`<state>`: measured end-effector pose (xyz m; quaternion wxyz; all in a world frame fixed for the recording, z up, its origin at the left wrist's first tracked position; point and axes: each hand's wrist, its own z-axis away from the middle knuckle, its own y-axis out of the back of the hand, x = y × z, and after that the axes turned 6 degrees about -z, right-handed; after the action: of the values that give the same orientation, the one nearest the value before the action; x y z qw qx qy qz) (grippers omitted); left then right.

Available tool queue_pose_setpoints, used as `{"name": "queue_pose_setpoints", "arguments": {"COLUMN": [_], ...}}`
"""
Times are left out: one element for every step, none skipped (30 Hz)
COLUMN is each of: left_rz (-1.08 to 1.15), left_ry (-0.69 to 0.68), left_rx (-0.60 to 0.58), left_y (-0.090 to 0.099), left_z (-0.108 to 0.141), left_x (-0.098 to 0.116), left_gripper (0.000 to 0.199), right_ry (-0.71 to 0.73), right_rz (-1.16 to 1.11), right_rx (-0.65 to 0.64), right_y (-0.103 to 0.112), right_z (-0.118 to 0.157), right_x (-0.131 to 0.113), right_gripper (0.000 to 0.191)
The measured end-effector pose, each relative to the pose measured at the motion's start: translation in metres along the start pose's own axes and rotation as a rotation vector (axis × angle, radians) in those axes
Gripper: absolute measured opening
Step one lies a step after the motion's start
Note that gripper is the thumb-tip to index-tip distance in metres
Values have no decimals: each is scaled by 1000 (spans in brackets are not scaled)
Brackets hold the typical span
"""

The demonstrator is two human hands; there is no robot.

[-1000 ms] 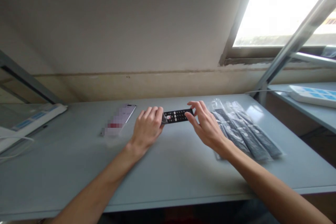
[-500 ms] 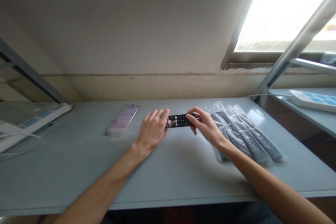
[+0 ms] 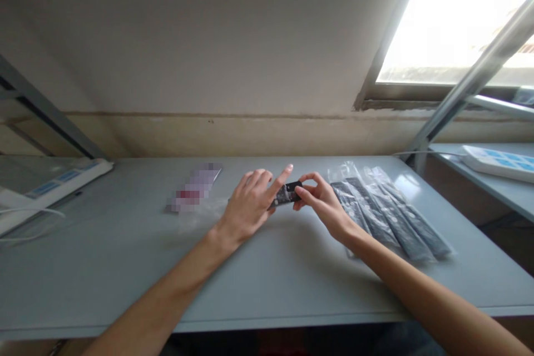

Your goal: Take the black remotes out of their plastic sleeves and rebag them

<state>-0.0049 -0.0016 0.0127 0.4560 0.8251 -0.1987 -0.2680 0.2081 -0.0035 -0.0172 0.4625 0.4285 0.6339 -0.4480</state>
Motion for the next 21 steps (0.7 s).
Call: {"name": "queue_pose_setpoints", "arguments": {"left_rz": [-5,-10,-14,-19,-27,-39,-54,-70,-86,-99,-111,-121,-128,-135,-140,-144,-148,-152,-154,-153,-149], "left_ry": [17,40,65,94,121,145,166,186,202,217,231,248,264,281,298,314,328,339,347,351,354], "left_rx": [24,44,60,71,75,73,67,59,47,32,16,2,-13,-26,-38,-48,-58,-69,-79,-89,-99], "left_y": [1,1,1,0,-1,-3,-4,-5,-6,-7,-6,-6,-4,-3,-1,1,3,4,5,5,5], "left_z": [0,1,2,3,3,4,5,5,5,5,5,4,4,3,2,2,1,1,0,0,0], "left_x": [-5,-10,-14,-18,-22,-25,-27,-28,-28,-28,-27,-26,-25,-24,-23,-23,-22,-22,-21,-21,-21], "left_gripper": [96,94,91,87,81,74,68,62,57,55,53,51,49,45,40,35,30,26,24,22,21], "right_ry": [9,24,42,63,83,99,112,122,129,136,144,154,162,170,176,179,181,183,186,189,192], "right_rz": [1,5,8,5,-2,-12,-24,-35,-46,-55,-64,-71,-77,-82,-86,-89,-89,-87,-82,-74,-63], "right_rx": [49,95,141,187,229,263,290,310,324,336,346,355,362,368,372,374,376,377,377,377,376], "right_y": [3,7,10,13,16,18,20,21,22,23,24,24,24,24,24,23,23,23,23,23,23], "right_z": [-2,-3,-5,-7,-8,-10,-11,-12,-13,-14,-15,-15,-15,-16,-16,-16,-15,-15,-15,-14,-14], "right_x": [-2,-4,-5,-7,-8,-9,-10,-11,-11,-12,-12,-12,-12,-12,-12,-12,-13,-13,-13,-13,-13], "right_gripper": [45,45,45,45,44,44,44,43,43,43,43,43,44,44,44,44,44,43,42,41,40]}}
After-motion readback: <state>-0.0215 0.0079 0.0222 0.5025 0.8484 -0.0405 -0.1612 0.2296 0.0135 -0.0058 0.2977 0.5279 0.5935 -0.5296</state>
